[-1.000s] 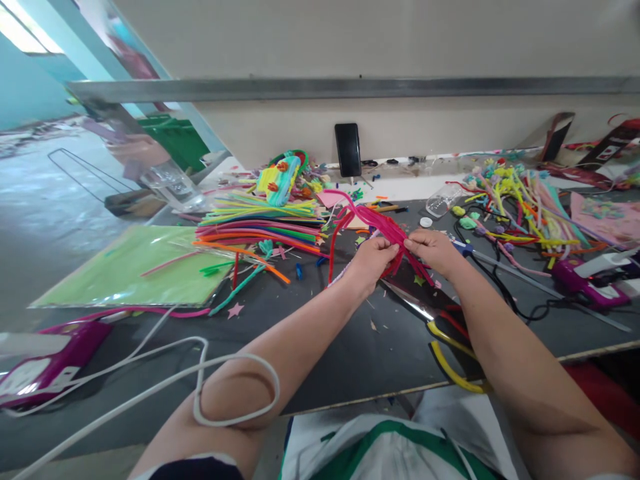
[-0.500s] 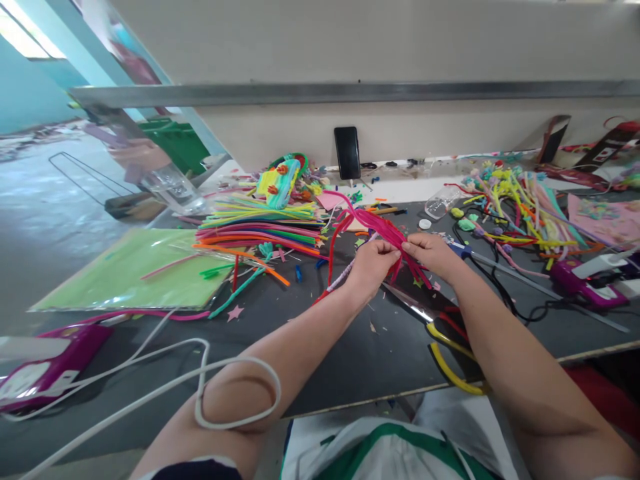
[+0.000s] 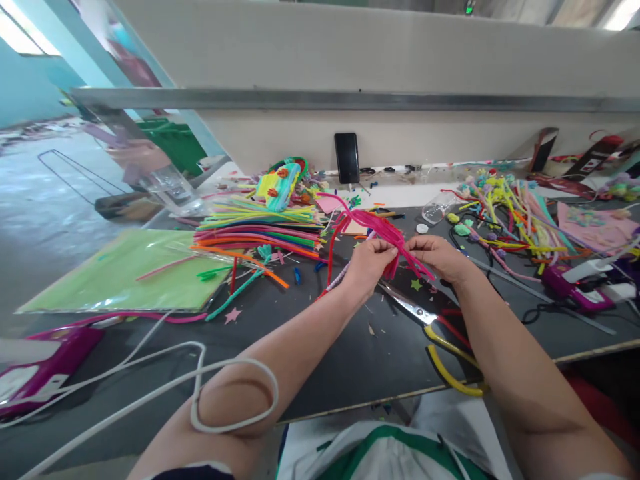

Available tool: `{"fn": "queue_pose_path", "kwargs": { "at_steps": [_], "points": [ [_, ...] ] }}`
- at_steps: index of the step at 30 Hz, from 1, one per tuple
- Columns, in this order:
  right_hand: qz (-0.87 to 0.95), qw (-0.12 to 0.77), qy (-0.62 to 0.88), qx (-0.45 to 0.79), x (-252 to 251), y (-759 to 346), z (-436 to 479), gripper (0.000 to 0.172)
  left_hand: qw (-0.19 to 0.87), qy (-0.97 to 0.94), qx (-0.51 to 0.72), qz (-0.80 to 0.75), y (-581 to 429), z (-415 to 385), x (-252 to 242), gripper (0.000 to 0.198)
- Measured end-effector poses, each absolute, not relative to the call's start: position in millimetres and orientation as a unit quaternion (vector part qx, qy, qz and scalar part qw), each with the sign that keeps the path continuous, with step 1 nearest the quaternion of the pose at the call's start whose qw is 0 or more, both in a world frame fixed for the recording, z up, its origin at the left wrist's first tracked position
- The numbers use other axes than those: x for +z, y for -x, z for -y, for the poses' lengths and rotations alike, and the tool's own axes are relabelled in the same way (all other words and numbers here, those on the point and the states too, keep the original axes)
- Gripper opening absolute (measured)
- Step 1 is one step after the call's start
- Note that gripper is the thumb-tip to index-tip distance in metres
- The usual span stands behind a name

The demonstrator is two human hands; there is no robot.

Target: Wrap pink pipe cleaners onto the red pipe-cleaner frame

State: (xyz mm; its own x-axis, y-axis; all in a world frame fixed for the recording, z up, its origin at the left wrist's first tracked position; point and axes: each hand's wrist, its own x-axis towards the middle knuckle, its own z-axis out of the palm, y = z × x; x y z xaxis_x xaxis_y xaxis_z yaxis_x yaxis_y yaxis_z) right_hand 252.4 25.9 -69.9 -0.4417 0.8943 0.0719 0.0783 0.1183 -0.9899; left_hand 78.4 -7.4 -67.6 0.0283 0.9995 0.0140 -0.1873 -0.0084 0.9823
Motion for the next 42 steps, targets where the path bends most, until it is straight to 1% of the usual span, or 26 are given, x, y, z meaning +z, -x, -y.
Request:
{"fn": "queue_pose_path", "kwargs": {
  "at_steps": [4,9,13,16,23,30,34,38,42],
  "points": [
    [0.607,0.38,0.399,0.572,-73,-251,-26,0.028,0.576,-0.45,0.53,-0.431,-79,11,-63,0.017],
    [0.597,0.41,0.38,0.576,-81,-251,-30,0.026,0.583,-0.453,0.525,-0.425,-80,12,-63,0.018],
    [0.591,0.4,0.376,0.591,-82,-255,-31,0.023,0.59,-0.452,0.52,-0.42,-80,13,-62,0.018],
    [0.592,0.391,0.373,0.598,-80,-257,-31,0.025,0.596,-0.453,0.518,-0.414,-80,14,-61,0.016],
    [0.631,0.411,0.362,0.549,-77,-257,-32,0.021,0.625,-0.44,0.511,-0.394,-81,15,-59,0.015],
    [0.633,0.432,0.346,0.542,-77,-253,-29,0.02,0.629,-0.441,0.512,-0.385,-78,13,-60,0.016],
    [0.638,0.427,0.347,0.538,-77,-254,-29,0.02,0.619,-0.456,0.507,-0.391,-78,13,-61,0.015],
    [0.648,0.416,0.365,0.524,-75,-252,-27,0.021,0.6,-0.472,0.509,-0.397,-78,14,-60,0.02],
    [0.649,0.433,0.38,0.498,-74,-246,-24,0.024,0.583,-0.478,0.53,-0.389,-77,13,-62,0.027]
  ]
}}
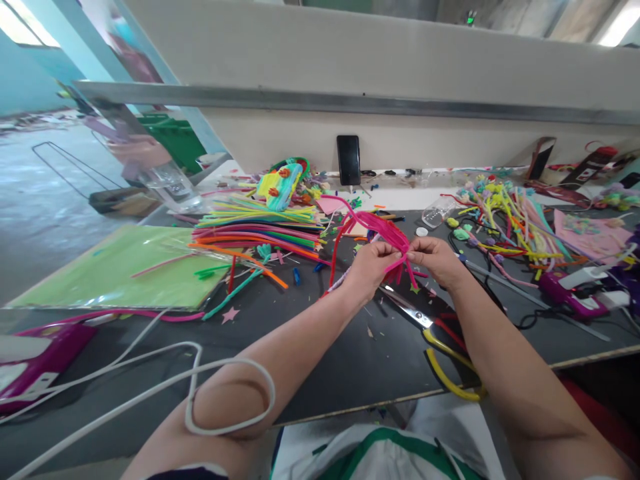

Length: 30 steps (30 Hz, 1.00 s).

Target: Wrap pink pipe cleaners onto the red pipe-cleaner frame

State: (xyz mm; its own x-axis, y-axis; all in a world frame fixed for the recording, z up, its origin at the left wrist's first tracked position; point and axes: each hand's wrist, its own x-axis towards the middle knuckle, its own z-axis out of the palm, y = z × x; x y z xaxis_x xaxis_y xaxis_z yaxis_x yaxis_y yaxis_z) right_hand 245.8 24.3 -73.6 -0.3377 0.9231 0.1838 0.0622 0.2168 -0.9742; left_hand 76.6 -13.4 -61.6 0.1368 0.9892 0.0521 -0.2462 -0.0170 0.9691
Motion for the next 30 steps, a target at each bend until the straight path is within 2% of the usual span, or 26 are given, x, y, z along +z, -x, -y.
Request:
{"fn": "queue_pose_path", "kwargs": {
  "at_steps": [11,15,20,25,30],
  "points": [
    [0.705,0.454,0.395,0.375,-70,-228,-17,0.027,0.576,-0.413,0.597,-0.376,-78,8,-63,0.015],
    [0.717,0.463,0.415,0.315,-73,-226,-18,0.026,0.584,-0.429,0.574,-0.38,-78,8,-63,0.012],
    [0.737,0.446,0.428,0.273,-74,-225,-19,0.019,0.602,-0.425,0.569,-0.365,-78,8,-65,0.014],
    [0.741,0.45,0.424,0.26,-73,-226,-17,0.019,0.64,-0.418,0.551,-0.335,-77,6,-67,0.027],
    [0.745,0.465,0.414,0.241,-74,-222,-15,0.017,0.62,-0.41,0.571,-0.349,-77,1,-73,0.028]
  ]
}}
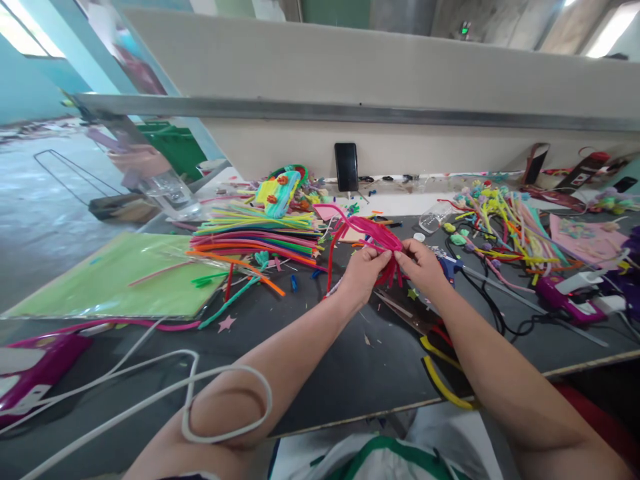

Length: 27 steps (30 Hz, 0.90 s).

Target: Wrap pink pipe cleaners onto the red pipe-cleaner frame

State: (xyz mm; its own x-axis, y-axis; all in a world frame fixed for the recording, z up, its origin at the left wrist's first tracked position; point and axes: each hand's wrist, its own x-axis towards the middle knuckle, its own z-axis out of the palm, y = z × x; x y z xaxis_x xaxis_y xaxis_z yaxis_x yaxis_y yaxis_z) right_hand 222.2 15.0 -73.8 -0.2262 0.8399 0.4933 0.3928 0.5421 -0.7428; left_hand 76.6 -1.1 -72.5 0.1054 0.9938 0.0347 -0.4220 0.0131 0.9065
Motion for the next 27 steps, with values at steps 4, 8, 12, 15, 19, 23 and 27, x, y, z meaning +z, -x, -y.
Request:
{"fn": "queue_pose_path", "kwargs": {
  "at_steps": [4,8,12,15,19,23,27],
  "points": [
    [0.748,0.48,0.4,0.225,-75,-219,-13,0.015,0.618,-0.395,0.573,-0.366,-77,1,-73,0.029],
    [0.736,0.484,0.408,0.239,-76,-217,-13,0.016,0.633,-0.382,0.561,-0.374,-77,4,-70,0.029],
    [0.708,0.49,0.422,0.282,-82,-216,-17,0.021,0.611,-0.39,0.571,-0.386,-78,3,-69,0.026],
    [0.675,0.493,0.435,0.334,-87,-215,-21,0.023,0.546,-0.43,0.579,-0.426,-77,-1,-74,0.022],
    [0.62,0.491,0.448,0.416,-89,-217,-26,0.024,0.411,-0.511,0.552,-0.516,-74,-3,-80,0.018],
    [0.586,0.507,0.453,0.442,-87,-222,-29,0.025,0.285,-0.601,0.531,-0.526,-73,6,-78,0.01],
    [0.579,0.506,0.453,0.451,-88,-224,-30,0.025,0.204,-0.692,0.515,-0.462,-74,14,-75,0.017]
  ]
}}
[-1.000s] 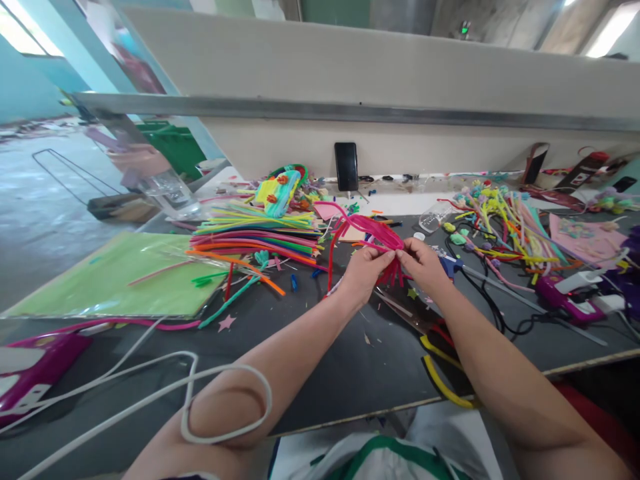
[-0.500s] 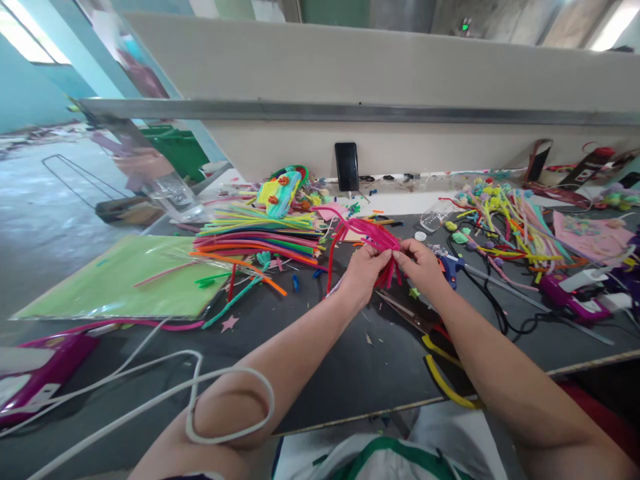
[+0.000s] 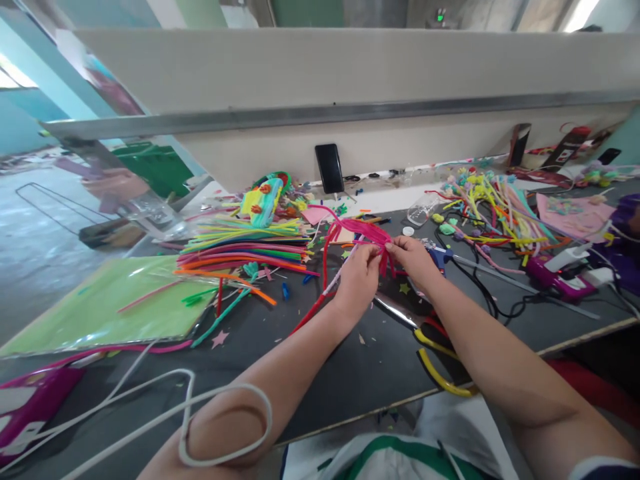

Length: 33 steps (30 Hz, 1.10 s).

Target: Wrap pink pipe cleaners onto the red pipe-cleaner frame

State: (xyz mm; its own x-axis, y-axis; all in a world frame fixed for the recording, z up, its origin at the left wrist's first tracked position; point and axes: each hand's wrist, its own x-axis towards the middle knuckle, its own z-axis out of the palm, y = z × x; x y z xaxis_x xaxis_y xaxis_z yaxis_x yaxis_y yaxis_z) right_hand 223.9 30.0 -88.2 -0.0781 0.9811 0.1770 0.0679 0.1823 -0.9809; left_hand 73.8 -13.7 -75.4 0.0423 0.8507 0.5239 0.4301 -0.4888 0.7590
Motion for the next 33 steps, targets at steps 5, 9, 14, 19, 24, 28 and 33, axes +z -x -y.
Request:
{"fn": "queue_pose_path", "kwargs": {
  "at_steps": [5,9,14,19,24,28,33],
  "points": [
    [0.592,0.496,0.459,0.439,-95,-223,-31,0.027,0.113,-0.745,0.478,-0.45,-72,10,-81,0.025],
    [0.594,0.502,0.457,0.433,-98,-221,-32,0.027,0.089,-0.755,0.469,-0.449,-73,8,-87,0.027],
    [0.609,0.498,0.47,0.4,-98,-222,-32,0.026,0.164,-0.719,0.473,-0.483,-78,12,-86,0.029],
    [0.639,0.488,0.464,0.373,-91,-224,-29,0.022,0.376,-0.586,0.496,-0.519,-83,11,-78,0.025],
    [0.653,0.49,0.432,0.382,-85,-225,-25,0.021,0.599,-0.438,0.494,-0.454,-77,6,-73,0.011],
    [0.626,0.497,0.407,0.443,-80,-226,-22,0.021,0.69,-0.409,0.448,-0.394,-72,5,-68,0.019],
    [0.623,0.496,0.376,0.474,-74,-229,-21,0.021,0.669,-0.46,0.447,-0.376,-73,7,-65,0.024]
  ]
}}
